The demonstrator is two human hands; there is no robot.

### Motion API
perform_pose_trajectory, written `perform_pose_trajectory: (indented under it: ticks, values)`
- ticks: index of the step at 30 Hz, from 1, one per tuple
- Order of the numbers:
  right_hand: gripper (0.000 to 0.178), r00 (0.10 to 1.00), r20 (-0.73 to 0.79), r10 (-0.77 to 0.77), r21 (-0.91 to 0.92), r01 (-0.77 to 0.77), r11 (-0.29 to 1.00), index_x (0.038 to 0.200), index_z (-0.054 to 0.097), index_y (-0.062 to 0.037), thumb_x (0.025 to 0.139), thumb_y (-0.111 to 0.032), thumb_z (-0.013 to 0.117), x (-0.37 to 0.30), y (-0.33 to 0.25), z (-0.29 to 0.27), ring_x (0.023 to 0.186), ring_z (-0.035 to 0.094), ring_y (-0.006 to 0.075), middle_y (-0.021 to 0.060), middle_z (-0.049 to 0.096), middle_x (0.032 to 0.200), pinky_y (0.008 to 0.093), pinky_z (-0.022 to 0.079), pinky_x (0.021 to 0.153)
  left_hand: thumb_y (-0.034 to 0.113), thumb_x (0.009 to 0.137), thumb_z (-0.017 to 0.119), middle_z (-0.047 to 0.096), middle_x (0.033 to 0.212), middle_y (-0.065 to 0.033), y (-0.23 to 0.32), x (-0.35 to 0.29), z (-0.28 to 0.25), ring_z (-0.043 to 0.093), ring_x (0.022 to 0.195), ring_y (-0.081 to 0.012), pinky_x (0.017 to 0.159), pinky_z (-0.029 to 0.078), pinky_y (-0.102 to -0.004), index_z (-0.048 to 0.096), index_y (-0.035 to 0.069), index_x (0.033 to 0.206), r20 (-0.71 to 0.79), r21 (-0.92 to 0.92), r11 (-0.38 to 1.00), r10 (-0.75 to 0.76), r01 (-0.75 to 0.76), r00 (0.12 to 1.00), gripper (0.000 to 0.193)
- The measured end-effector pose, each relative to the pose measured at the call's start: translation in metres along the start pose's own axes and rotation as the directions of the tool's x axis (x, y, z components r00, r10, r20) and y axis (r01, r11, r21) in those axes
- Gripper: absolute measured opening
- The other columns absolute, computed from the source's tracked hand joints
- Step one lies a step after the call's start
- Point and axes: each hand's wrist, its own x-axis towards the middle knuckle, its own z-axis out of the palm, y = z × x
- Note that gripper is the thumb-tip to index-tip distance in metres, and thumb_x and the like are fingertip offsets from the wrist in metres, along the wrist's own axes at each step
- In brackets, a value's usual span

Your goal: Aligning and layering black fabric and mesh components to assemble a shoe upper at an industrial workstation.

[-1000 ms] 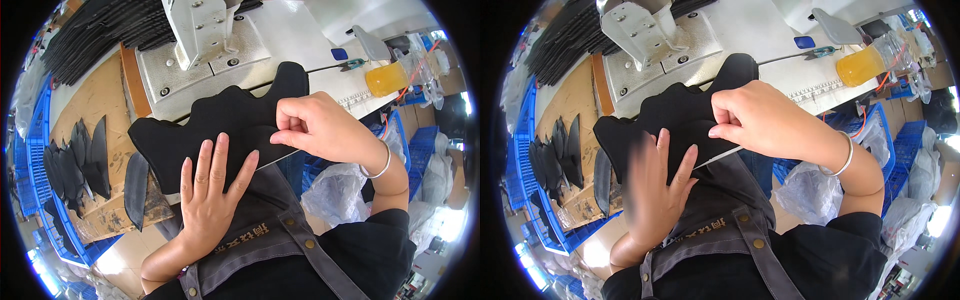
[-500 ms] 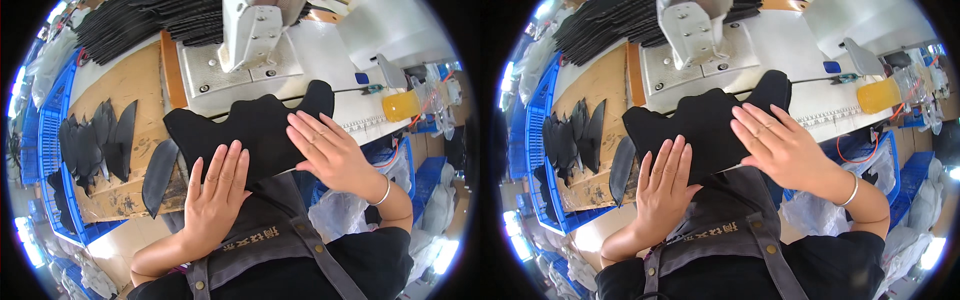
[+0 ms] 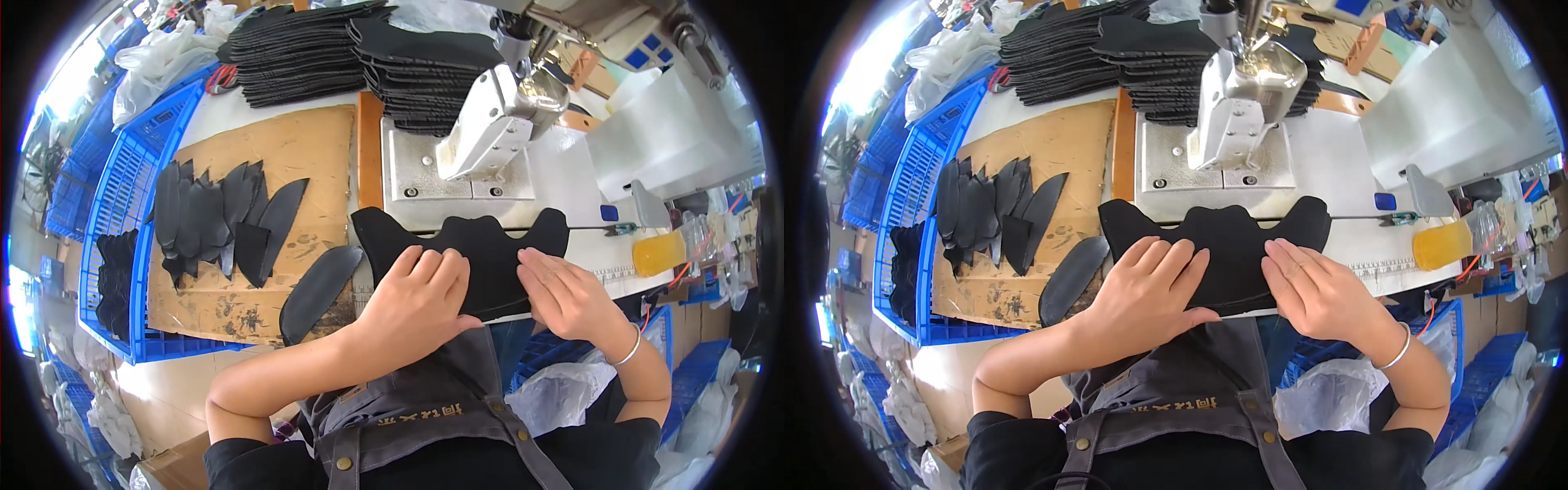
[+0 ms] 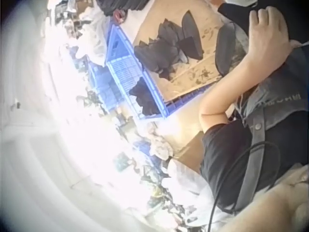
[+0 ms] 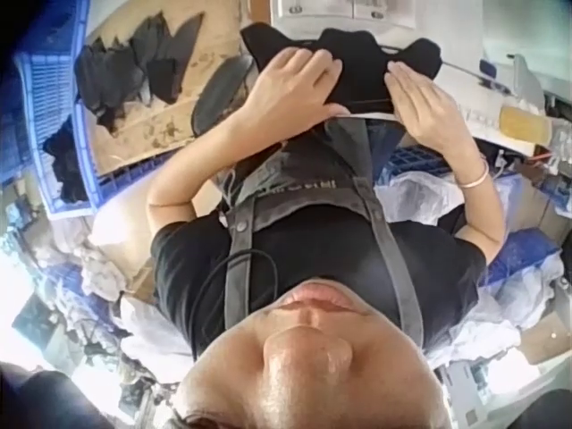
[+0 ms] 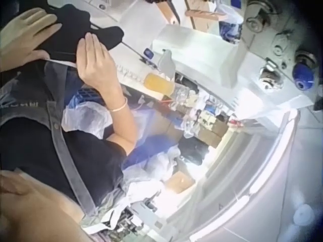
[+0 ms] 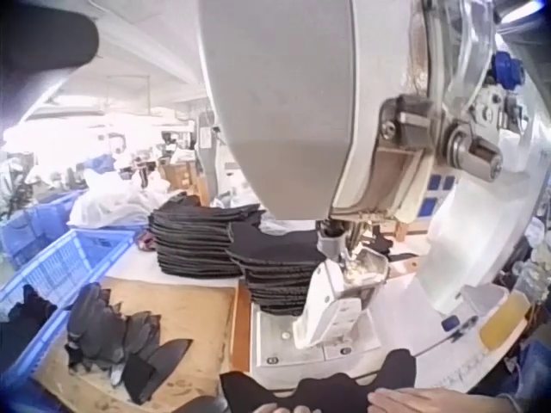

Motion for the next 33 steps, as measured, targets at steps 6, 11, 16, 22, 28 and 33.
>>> perform_pose_trajectory:
  ticks: [6, 11, 16, 22, 28, 33]
  values:
    - [0.029, 0.98, -0.198, 0.013, -0.125, -0.039, 0.991, 0.105, 0.062, 0.0073, 0.094, -0.019, 0.056, 0.024, 0.001, -0.029, 0.096, 0.069, 0.0311, 0.0205, 0.069, 0.101, 0.0374, 0.054, 0.085, 0.014, 0.072, 0.058, 0.062, 0.115, -0.0183, -0.014, -0.003, -0.05, 0.06, 0.107, -0.0303, 0.093, 0.048, -0.0382, 0.059, -0.006, 0.115, -0.118, 0.206, 0.977, 0.079, -0.054, 0.99, 0.048]
    - [0.036, 0.921, -0.321, 0.222, 0.139, -0.186, 0.973, 0.119, 0.055, 0.0068, 0.094, -0.018, 0.055, 0.03, -0.009, -0.028, 0.105, 0.065, 0.0358, 0.0216, 0.066, 0.113, 0.0381, 0.053, 0.087, -0.004, 0.077, 0.051, 0.067, 0.11, -0.0175, -0.03, -0.025, -0.138, 0.066, 0.104, -0.0297, 0.094, 0.049, -0.0381, 0.064, 0.0, 0.117, -0.386, 0.294, 0.851, -0.31, 0.434, 0.869, 0.042]
    - [0.045, 0.907, -0.233, 0.35, 0.213, -0.303, 0.929, 0.118, 0.057, 0.0038, 0.075, -0.004, 0.067, 0.008, -0.011, -0.003, 0.117, 0.057, 0.0376, 0.0213, 0.058, 0.128, 0.0395, 0.051, 0.092, -0.001, 0.085, 0.053, 0.067, 0.106, -0.0158, -0.108, 0.004, -0.16, 0.065, 0.091, -0.0352, 0.078, 0.051, -0.0415, 0.062, 0.009, 0.121, -0.582, 0.479, 0.666, -0.246, 0.571, 0.775, 0.038]
    - [0.037, 0.906, -0.203, 0.372, 0.259, -0.317, 0.912, 0.106, 0.064, 0.0031, 0.069, -0.001, 0.069, 0.018, -0.023, 0.006, 0.12, 0.055, 0.0367, 0.0201, 0.058, 0.127, 0.0413, 0.049, 0.094, 0.01, 0.086, 0.052, 0.068, 0.095, -0.0142, -0.16, 0.117, -0.106, 0.065, 0.085, -0.0367, 0.073, 0.054, -0.046, 0.058, 0.022, 0.123, -0.355, 0.528, 0.758, -0.212, 0.383, 0.91, 0.039]
    - [0.035, 0.905, -0.155, 0.397, 0.324, -0.333, 0.885, 0.106, 0.065, 0.0013, 0.071, 0.0, 0.067, 0.013, -0.03, 0.009, 0.121, 0.054, 0.0362, 0.0176, 0.06, 0.126, 0.0462, 0.046, 0.097, 0.033, 0.089, 0.063, 0.064, 0.114, -0.0138, -0.135, 0.108, -0.059, 0.058, 0.111, -0.0316, 0.102, 0.039, -0.0461, 0.06, 0.006, 0.12, -0.493, 0.222, 0.969, 0.207, -0.107, 0.845, 0.042]
    - [0.028, 0.905, -0.152, 0.397, 0.336, -0.331, 0.882, 0.102, 0.067, 0.0001, 0.074, 0.0, 0.064, 0.001, -0.034, 0.014, 0.117, 0.056, 0.035, 0.0161, 0.064, 0.119, 0.0482, 0.044, 0.098, 0.024, 0.078, 0.075, 0.058, 0.083, -0.0104, -0.098, -0.013, -0.067, 0.057, 0.081, -0.0316, 0.079, 0.045, -0.0422, 0.059, 0.005, 0.088, -0.115, -0.11, 0.975, -0.204, 0.191, 0.972, 0.028]
